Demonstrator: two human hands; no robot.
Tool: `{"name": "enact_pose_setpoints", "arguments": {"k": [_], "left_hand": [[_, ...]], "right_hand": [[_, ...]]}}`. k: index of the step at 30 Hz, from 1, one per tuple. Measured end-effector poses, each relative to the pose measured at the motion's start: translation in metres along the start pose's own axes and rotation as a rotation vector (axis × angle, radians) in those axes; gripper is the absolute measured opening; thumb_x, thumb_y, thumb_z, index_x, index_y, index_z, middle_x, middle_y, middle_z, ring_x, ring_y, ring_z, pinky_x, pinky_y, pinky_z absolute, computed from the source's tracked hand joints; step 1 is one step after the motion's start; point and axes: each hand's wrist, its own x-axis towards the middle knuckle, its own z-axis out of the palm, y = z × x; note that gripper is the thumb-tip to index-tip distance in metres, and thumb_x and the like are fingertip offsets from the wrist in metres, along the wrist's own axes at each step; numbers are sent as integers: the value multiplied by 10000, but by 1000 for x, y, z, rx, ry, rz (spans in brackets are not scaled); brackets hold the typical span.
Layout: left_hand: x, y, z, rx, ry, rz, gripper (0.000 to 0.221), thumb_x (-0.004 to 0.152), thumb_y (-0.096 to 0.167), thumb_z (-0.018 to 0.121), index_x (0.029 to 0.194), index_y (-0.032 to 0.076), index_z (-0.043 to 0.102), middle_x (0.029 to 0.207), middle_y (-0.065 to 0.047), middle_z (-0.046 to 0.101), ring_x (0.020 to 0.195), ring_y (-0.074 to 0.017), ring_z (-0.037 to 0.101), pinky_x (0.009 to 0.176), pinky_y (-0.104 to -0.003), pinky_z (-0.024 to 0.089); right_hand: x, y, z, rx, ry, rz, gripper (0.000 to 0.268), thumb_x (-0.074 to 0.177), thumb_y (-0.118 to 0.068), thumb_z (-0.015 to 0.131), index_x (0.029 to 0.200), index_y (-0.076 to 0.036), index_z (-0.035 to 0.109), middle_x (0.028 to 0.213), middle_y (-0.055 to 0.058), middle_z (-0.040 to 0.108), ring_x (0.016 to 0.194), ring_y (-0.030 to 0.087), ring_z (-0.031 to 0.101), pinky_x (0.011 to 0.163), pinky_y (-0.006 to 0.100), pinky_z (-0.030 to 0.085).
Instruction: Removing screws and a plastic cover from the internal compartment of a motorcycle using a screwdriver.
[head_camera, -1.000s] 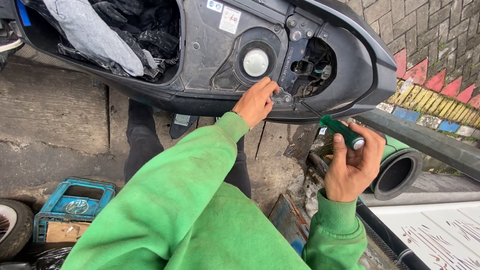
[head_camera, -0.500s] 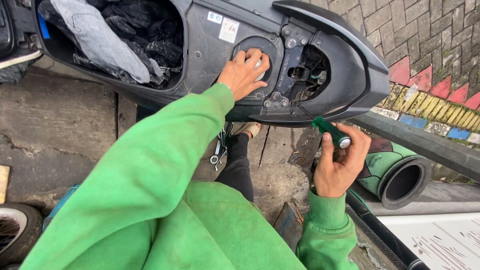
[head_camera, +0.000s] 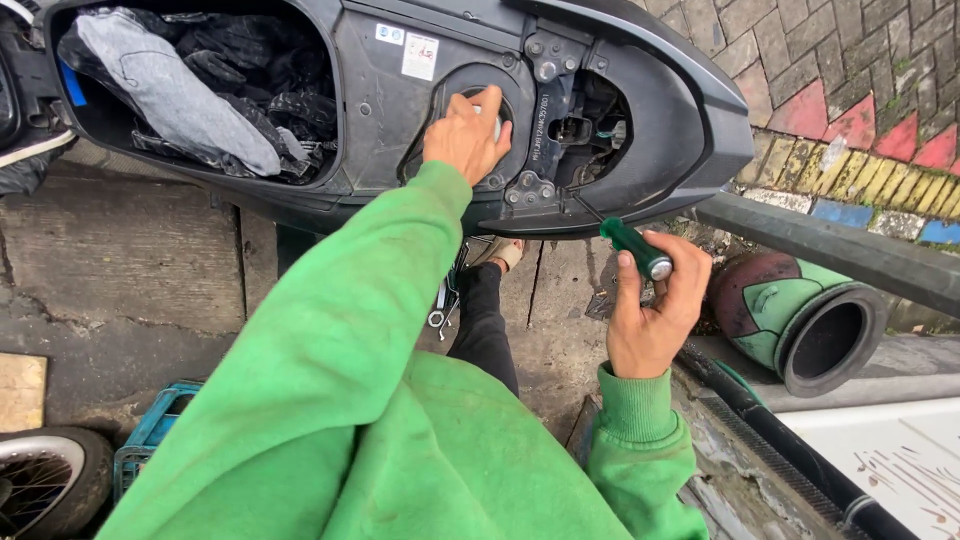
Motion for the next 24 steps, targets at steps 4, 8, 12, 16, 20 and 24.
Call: {"name": "enact_pose_setpoints", "arguments": {"k": [4,8,12,16,20,24], "left_hand": [[5,28,4,-40,-121,-268,614,945,697,548,1003,98,428,676,-48,472,363,-179,492,266,-406,431],[10,41,15,-88,-188,-532,550,923,657,566,1018,138,408,658,-58,518,391,-197,537,288,-406,422],[-3,29,19,32,-126,-269,683,971,790,433,1070,114,441,718,-32,443,425,-143,491,322,-347,441],[5,-3,9,-8,-250,114,679,1077,738,286,1138,80,443,636,-19,516,410,-132,469,299,-309,376],[9,-11,20,69,-203,258,738,1088,740,283,1161,35,488,630,-33,460,404,-148,399,310,-333,341],[28,-42,3,8,-289,690,700,1136,678,224,1193,17,449,715,-127,578,496,-197,467,372,-356,403]], "right_hand": [[-1,-2,0,34,-9,28,199,1068,-105,641,1240,-20,589,1208,165,514,1138,293,551,941,376,528],[-1,-5,0,30,-11,16,184,1058,-116,667,1218,-37,624,1194,144,531,1114,284,576,920,376,527],[-6,0,-2,34,-2,-21,184,1043,-110,695,1208,-44,645,1180,136,542,1099,275,588,927,373,522],[-5,4,-5,32,3,-45,184,1052,-130,683,1208,-43,637,1177,143,551,1095,276,578,872,371,514],[-4,6,-8,70,-21,-64,174,1040,-92,678,1201,-44,631,1161,141,553,1085,279,572,929,385,487],[-5,10,-10,69,-34,-70,173,1054,-121,672,1207,-54,629,1171,131,560,1067,259,567,860,362,482]]}}
